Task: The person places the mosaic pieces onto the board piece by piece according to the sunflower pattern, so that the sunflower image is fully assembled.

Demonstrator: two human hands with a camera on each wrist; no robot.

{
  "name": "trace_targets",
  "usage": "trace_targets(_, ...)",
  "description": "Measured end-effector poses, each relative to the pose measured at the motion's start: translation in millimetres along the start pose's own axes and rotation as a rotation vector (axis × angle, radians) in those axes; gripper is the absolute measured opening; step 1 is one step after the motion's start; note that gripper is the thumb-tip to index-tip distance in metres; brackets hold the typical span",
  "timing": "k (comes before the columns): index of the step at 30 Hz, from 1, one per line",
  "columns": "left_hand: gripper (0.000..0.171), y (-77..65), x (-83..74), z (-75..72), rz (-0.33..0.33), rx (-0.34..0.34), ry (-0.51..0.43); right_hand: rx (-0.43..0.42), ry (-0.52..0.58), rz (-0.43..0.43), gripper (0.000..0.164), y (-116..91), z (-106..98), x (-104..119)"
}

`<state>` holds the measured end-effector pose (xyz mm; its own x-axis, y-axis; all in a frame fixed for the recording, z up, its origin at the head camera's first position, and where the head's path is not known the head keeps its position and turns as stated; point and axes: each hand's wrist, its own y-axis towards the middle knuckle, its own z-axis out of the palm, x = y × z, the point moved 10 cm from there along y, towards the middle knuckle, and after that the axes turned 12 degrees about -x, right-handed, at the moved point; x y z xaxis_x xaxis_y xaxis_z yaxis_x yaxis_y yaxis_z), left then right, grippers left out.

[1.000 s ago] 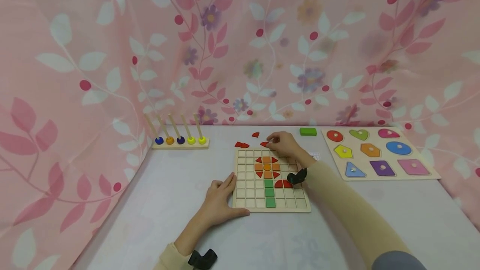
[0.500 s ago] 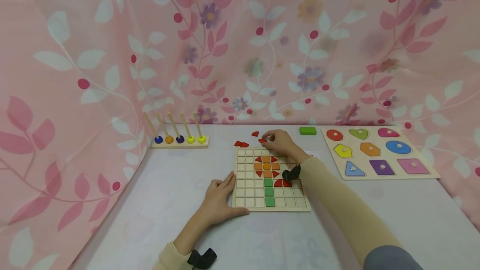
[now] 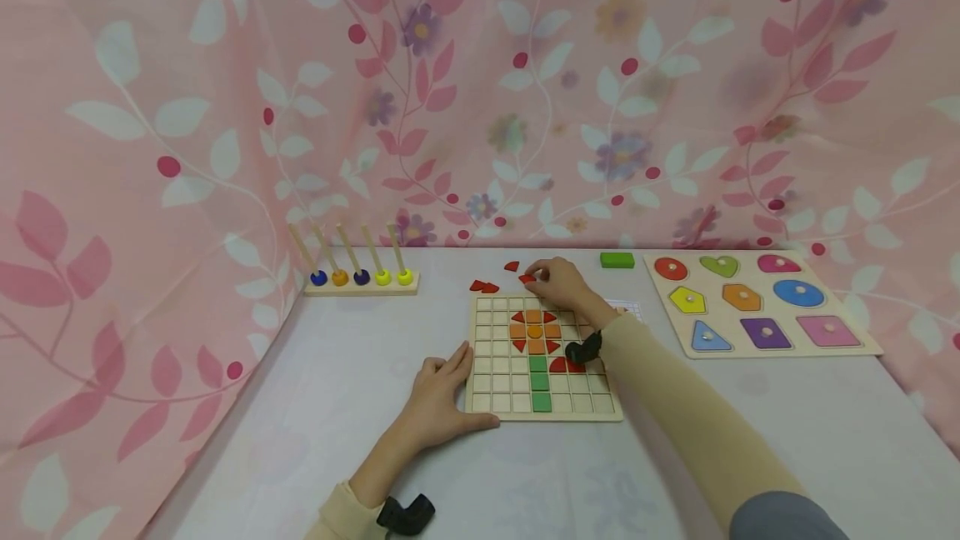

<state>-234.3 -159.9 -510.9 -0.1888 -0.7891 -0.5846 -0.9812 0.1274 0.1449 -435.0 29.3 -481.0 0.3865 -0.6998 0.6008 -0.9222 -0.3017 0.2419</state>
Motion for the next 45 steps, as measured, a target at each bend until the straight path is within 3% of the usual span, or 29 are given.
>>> trace_targets(11,0.121,-0.3,1.8,2.3,-0.002,0.006,0.002,-0.003,0.035,-0.016,0.030,-11,-12,0)
trace_targets(20,0.121,3.1,-1.4,-2.1,0.002,0.006,0.010,-0.055,0.014,-0.068,0.026,-30,-48,1)
trace_targets(27,0.120,2.4,-1.5,-1.3,0.000,0.008,0.009,-0.088,0.036,0.011,0.029,-55,-80,3)
trace_targets(33,0.121,1.8,0.2,0.2,-0.008,0.008,0.016,-0.144,0.089,-0.005,0.028,-79,-98,18)
trace_targets(37,0.121,1.3,-0.1,-0.2,-0.009,0.007,0.012,-0.167,0.104,0.028,0.027,-96,-94,19)
trace_targets(41,0.121,0.5,-0.3,0.1,-0.003,0.006,0.009,-0.150,0.144,0.036,0.025,-119,-75,22)
trace_targets(45,0.120,1.6,-1.4,-0.4,0.012,0.003,0.010,-0.115,0.155,-0.019,0.024,-140,-56,30)
